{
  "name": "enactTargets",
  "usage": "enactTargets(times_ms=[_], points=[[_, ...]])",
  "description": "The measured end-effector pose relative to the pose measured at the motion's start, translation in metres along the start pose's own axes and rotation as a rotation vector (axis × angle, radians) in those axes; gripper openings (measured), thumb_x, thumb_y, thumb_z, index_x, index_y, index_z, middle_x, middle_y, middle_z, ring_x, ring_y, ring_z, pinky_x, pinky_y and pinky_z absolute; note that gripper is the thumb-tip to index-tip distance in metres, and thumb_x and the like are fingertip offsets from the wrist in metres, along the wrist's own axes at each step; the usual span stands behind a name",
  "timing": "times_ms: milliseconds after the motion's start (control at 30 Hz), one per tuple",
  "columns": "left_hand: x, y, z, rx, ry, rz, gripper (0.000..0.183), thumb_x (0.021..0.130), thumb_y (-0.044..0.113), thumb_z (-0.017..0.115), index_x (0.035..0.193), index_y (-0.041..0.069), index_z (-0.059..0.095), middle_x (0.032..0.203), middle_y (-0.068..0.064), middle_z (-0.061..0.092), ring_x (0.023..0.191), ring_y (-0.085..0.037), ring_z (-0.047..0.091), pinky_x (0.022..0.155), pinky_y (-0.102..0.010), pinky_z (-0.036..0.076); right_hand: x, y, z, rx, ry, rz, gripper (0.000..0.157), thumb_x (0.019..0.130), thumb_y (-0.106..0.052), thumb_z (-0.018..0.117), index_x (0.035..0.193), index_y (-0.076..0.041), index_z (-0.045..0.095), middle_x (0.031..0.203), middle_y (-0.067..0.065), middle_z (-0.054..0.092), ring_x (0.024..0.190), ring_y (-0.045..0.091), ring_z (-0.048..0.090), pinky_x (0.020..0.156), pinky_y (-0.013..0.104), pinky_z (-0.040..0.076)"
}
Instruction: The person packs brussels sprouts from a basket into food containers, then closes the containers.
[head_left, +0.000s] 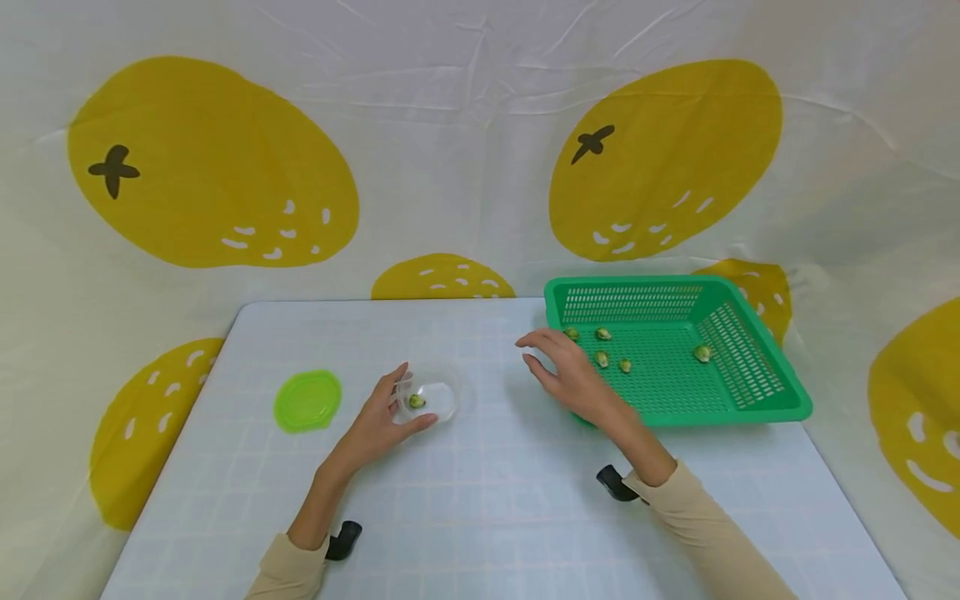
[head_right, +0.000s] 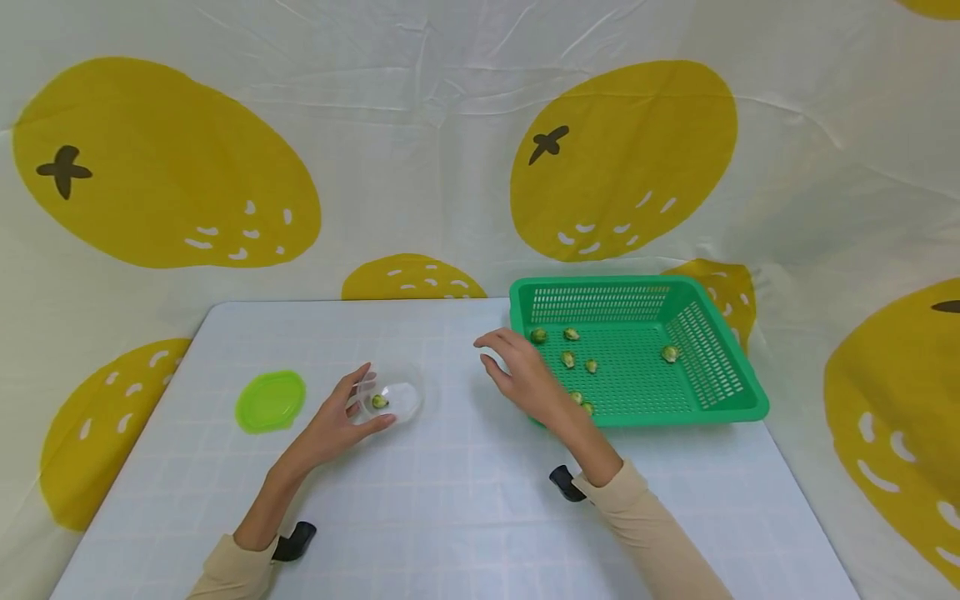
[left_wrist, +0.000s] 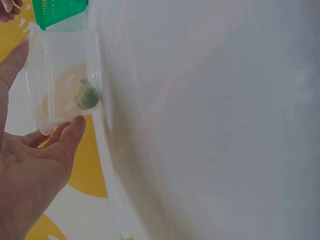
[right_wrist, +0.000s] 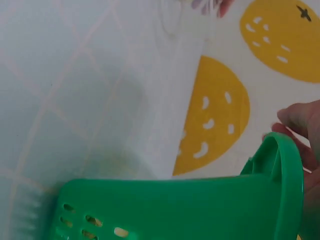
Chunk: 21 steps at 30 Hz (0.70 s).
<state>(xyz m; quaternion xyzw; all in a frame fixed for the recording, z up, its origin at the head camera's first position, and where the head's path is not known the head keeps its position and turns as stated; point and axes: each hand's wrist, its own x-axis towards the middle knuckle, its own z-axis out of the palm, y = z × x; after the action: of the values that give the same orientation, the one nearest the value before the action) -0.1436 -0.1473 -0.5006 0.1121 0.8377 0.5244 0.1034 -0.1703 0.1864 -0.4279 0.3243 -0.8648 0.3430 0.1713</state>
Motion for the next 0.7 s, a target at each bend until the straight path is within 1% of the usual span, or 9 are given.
enactTargets(times_ms=[100,167,333,533,700], points=[[0.000,-0.001,0.000,0.000,0.002,0.002,0.107,0.084,0.037,0.087,0.163,0.006,0.020,0.163,-0.019,0.029,0.151,-0.036,0.030,0.118,-0.050,0.034,-0.005,0.005,-0.005,-0.021,0.005,0.038,0.020,0.096,0.000,0.071,0.115,-0.003,0.071,0.116,0.010,0.069,0.110,0.027,0.064,0.091,0.043,0.057],[0.000,-0.002,0.000,0.002,0.002,0.005,0.107,0.084,0.036,0.087,0.163,0.006,0.020,0.163,-0.019,0.029,0.150,-0.036,0.030,0.118,-0.051,0.034,-0.009,0.009,-0.009,-0.031,0.015,0.047,0.021,0.096,0.000,0.071,0.117,-0.002,0.071,0.117,0.011,0.069,0.111,0.028,0.064,0.090,0.043,0.057],[0.000,-0.002,0.001,-0.002,0.004,0.006,0.107,0.085,0.035,0.087,0.163,0.006,0.020,0.163,-0.019,0.029,0.151,-0.036,0.029,0.118,-0.050,0.034,-0.016,0.019,-0.018,-0.057,0.034,0.032,0.026,0.094,0.004,0.071,0.120,0.000,0.069,0.118,0.013,0.068,0.108,0.028,0.066,0.087,0.043,0.058],[0.000,0.000,0.001,-0.007,0.001,-0.003,0.108,0.084,0.037,0.087,0.163,0.008,0.020,0.164,-0.019,0.028,0.152,-0.036,0.028,0.118,-0.050,0.033,-0.025,0.029,-0.027,-0.085,0.046,0.039,0.024,0.092,0.005,0.072,0.116,0.002,0.068,0.116,0.014,0.068,0.107,0.029,0.066,0.088,0.044,0.057],[0.000,0.001,0.000,0.000,-0.001,-0.010,0.108,0.084,0.039,0.087,0.163,0.009,0.020,0.164,-0.018,0.027,0.152,-0.035,0.027,0.118,-0.049,0.034,-0.032,0.034,-0.033,-0.078,0.046,0.056,0.022,0.093,0.007,0.071,0.114,0.004,0.067,0.113,0.014,0.067,0.104,0.029,0.065,0.086,0.046,0.057]])
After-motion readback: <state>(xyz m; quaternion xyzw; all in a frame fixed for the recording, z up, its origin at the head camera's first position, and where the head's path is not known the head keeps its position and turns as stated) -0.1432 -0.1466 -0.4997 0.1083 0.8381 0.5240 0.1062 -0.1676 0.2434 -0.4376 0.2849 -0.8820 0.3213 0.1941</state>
